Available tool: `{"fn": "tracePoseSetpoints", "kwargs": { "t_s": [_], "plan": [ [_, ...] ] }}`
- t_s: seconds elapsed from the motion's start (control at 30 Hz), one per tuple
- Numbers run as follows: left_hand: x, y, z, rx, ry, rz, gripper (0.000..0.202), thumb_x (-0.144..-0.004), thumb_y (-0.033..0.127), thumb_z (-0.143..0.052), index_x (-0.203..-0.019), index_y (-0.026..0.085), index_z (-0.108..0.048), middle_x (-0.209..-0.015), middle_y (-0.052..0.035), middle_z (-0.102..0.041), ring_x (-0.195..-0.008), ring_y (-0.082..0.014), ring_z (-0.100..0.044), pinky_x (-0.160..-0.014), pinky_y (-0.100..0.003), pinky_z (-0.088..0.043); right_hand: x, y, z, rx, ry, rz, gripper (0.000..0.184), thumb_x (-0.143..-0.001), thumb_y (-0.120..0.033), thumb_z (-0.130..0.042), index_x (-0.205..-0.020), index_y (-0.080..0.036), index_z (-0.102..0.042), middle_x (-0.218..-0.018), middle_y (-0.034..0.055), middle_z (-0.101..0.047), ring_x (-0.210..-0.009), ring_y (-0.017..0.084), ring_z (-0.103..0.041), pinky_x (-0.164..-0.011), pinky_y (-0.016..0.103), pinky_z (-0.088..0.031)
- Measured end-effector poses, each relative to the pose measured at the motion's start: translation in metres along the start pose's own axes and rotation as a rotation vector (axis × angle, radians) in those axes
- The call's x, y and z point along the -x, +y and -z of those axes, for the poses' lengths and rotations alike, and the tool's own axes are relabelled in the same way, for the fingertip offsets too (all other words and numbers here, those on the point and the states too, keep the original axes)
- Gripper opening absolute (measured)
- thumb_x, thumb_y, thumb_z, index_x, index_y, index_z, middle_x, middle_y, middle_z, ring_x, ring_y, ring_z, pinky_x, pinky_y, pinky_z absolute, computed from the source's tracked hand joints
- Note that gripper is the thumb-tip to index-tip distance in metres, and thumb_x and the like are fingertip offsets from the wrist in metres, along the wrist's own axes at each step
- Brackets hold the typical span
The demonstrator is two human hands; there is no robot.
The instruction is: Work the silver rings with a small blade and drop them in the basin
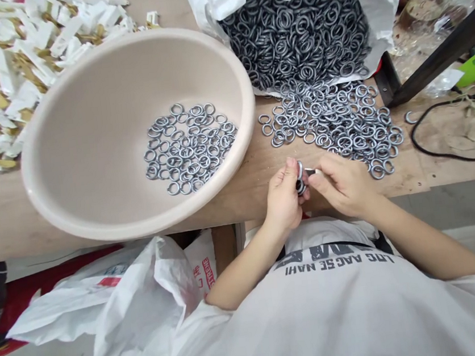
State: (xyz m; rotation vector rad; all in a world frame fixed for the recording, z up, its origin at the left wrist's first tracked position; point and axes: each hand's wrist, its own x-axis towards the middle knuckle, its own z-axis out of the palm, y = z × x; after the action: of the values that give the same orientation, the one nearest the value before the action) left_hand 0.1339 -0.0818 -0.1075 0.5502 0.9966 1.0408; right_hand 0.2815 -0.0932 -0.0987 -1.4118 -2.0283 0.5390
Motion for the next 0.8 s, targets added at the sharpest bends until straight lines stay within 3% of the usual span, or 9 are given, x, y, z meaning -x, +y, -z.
{"fn": "tracePoseSetpoints", "kwargs": {
  "t_s": [0.17, 0.4, 0.53, 0.63, 0.67, 0.73, 0.8],
  "plan": [
    [0.001, 0.000, -0.003, 0.038, 0.014, 0.030, 0.058, -0.076, 0.070, -0.075, -0.071, 0.018, -0.050, -0.054, 0.0074, -0.045, -0.040, -0.0030, -0.037, -0.036, -0.015, -0.025, 0.003, -0.007, 0.000, 0.210, -0.007, 0.082, 0.041, -0.103, -0.052, -0.048, -0.079, -0.021, -0.060, -0.078, 0.0035, -0.062, -0.068, 0.016, -0.050, -0.063, 0.033, -0.030],
    [0.000, -0.001, -0.004, 0.044, 0.014, 0.035, 0.060, -0.075, 0.072, -0.074, -0.069, 0.019, -0.047, -0.053, 0.0083, -0.040, -0.041, -0.0031, -0.034, -0.037, -0.016, -0.026, 0.002, -0.008, -0.002, 0.199, -0.025, 0.068, 0.043, -0.102, -0.053, -0.050, -0.074, -0.021, -0.058, -0.072, 0.0027, -0.060, -0.065, 0.016, -0.047, -0.061, 0.032, -0.026],
    [-0.001, -0.007, 0.002, 0.000, -0.002, 0.008, 0.060, -0.076, 0.073, -0.073, -0.068, 0.019, -0.048, -0.055, 0.0075, -0.042, -0.042, -0.0038, -0.037, -0.038, -0.017, -0.029, 0.000, -0.007, -0.003, 0.012, -0.092, -0.001, 0.045, -0.103, -0.050, -0.049, -0.069, -0.022, -0.054, -0.066, 0.0002, -0.057, -0.063, 0.015, -0.049, -0.061, 0.031, -0.028],
    [0.004, -0.014, 0.009, -0.084, -0.092, -0.001, 0.057, -0.083, 0.070, -0.067, -0.068, 0.017, -0.051, -0.058, 0.0052, -0.049, -0.041, -0.0037, -0.042, -0.039, -0.018, -0.029, -0.010, 0.009, 0.002, -0.044, 0.070, -0.171, 0.049, -0.103, -0.057, -0.045, -0.067, -0.023, -0.049, -0.063, -0.0002, -0.053, -0.061, 0.015, -0.048, -0.060, 0.032, -0.028],
    [0.006, -0.016, 0.011, -0.109, -0.134, 0.009, 0.056, -0.085, 0.068, -0.066, -0.068, 0.017, -0.052, -0.059, 0.0045, -0.051, -0.041, -0.0038, -0.043, -0.039, -0.018, -0.029, -0.015, 0.016, 0.005, -0.029, 0.170, -0.236, 0.051, -0.104, -0.058, -0.042, -0.067, -0.024, -0.047, -0.060, -0.0004, -0.049, -0.059, 0.016, -0.046, -0.060, 0.033, -0.027],
    [0.009, -0.016, 0.015, -0.126, -0.172, 0.026, 0.054, -0.087, 0.066, -0.066, -0.068, 0.017, -0.052, -0.061, 0.0037, -0.053, -0.041, -0.0039, -0.046, -0.039, -0.018, -0.029, -0.029, 0.027, 0.010, 0.096, 0.216, -0.300, 0.050, -0.105, -0.059, -0.040, -0.071, -0.024, -0.051, -0.064, 0.0018, -0.054, -0.063, 0.018, -0.049, -0.061, 0.034, -0.027],
    [0.009, -0.010, 0.018, -0.104, -0.137, 0.008, 0.051, -0.085, 0.064, -0.069, -0.070, 0.017, -0.054, -0.065, 0.0027, -0.058, -0.043, -0.0044, -0.049, -0.038, -0.017, -0.029, -0.043, 0.032, 0.010, 0.279, 0.119, -0.252, 0.042, -0.103, -0.057, -0.046, -0.084, -0.023, -0.063, -0.083, 0.0064, -0.065, -0.072, 0.021, -0.056, -0.062, 0.034, -0.028]
  ]
}}
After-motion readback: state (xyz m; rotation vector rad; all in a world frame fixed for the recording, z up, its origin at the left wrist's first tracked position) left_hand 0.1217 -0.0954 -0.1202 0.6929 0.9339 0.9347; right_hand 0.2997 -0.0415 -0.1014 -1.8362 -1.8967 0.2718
